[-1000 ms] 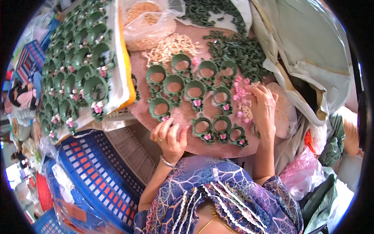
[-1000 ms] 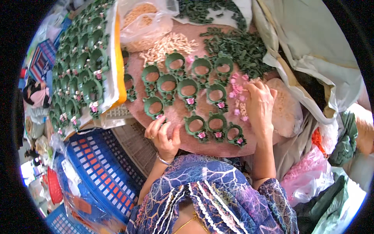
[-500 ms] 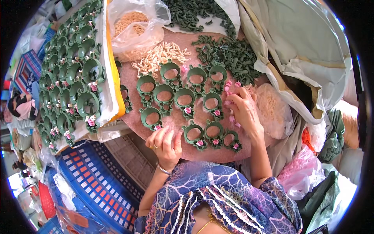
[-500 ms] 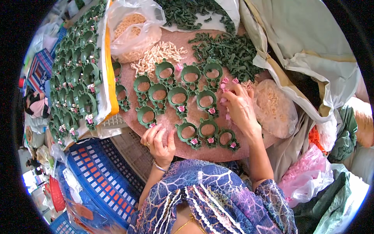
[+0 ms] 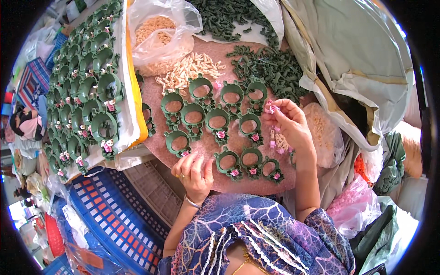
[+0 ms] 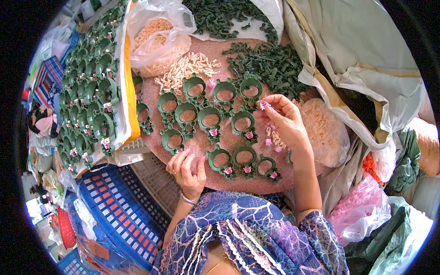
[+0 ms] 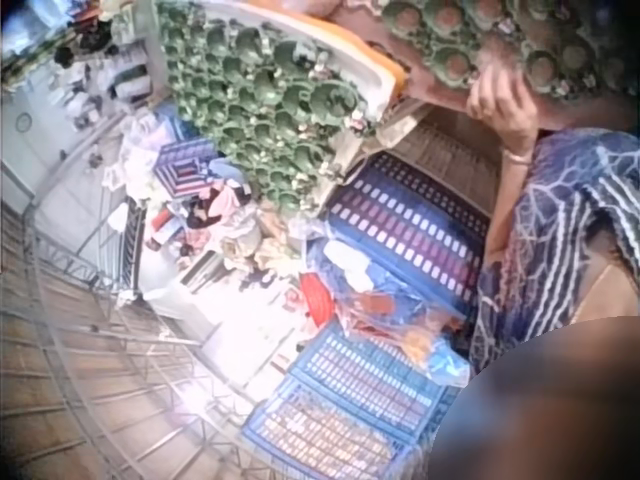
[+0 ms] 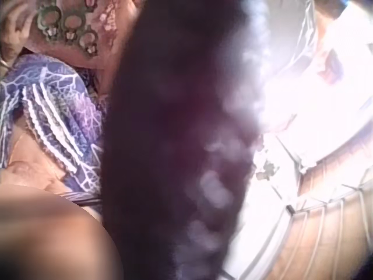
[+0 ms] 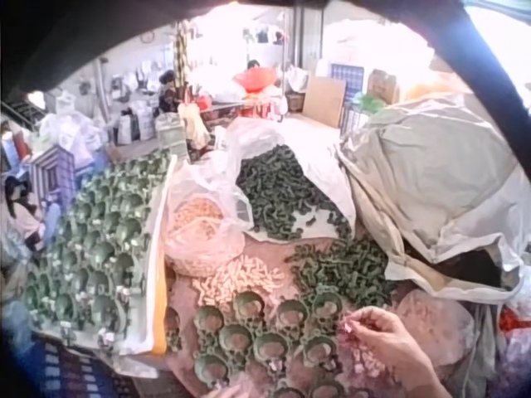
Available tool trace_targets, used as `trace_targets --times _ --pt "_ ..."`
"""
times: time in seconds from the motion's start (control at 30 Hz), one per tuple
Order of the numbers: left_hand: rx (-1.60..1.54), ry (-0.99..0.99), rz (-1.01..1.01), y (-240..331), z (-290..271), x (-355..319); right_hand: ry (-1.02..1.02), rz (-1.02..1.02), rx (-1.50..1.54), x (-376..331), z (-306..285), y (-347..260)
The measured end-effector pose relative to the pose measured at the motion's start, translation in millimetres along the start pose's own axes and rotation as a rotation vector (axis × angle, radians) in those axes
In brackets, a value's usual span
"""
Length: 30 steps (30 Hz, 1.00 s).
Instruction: Assembling decorative items by attaching small artificial flowers and leaves to green plastic circular bases.
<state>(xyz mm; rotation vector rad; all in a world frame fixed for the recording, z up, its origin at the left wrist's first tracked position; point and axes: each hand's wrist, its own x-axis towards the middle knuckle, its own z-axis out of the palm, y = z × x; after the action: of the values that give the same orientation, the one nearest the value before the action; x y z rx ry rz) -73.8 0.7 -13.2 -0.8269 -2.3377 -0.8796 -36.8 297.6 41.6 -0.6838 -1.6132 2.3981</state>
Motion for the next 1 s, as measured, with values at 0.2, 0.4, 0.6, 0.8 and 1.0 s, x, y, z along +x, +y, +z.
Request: trace_targets --times 0.2,0.4,0.6,0.8,1.0 --pt "-0.009 -0.007 -0.007 0.3 -0.6 0.9 0.049 -0.083 -0.156 0.0 1.9 0.7" --pt "-0.03 -0.001 -0.019 0.1 0.0 0.1 0.066 -0.248 -0.24 0.9 -1.9 -0.4" --pt "-0.02 0.002 -0.026 -0.6 1.2 -0.9 0.151 -0.235 -0.367 6.5 4.9 9.1" --pt "-0.026 -0.01 -0.032 0.9 0.1 -0.4 0.359 -0.619 -0.952 13.9 26.2 19.5" --pt "-0.039 -0.02 -0.038 1.8 -0.7 1.1 0.324 -0.655 -1.2 24.0 22.4 27.0"
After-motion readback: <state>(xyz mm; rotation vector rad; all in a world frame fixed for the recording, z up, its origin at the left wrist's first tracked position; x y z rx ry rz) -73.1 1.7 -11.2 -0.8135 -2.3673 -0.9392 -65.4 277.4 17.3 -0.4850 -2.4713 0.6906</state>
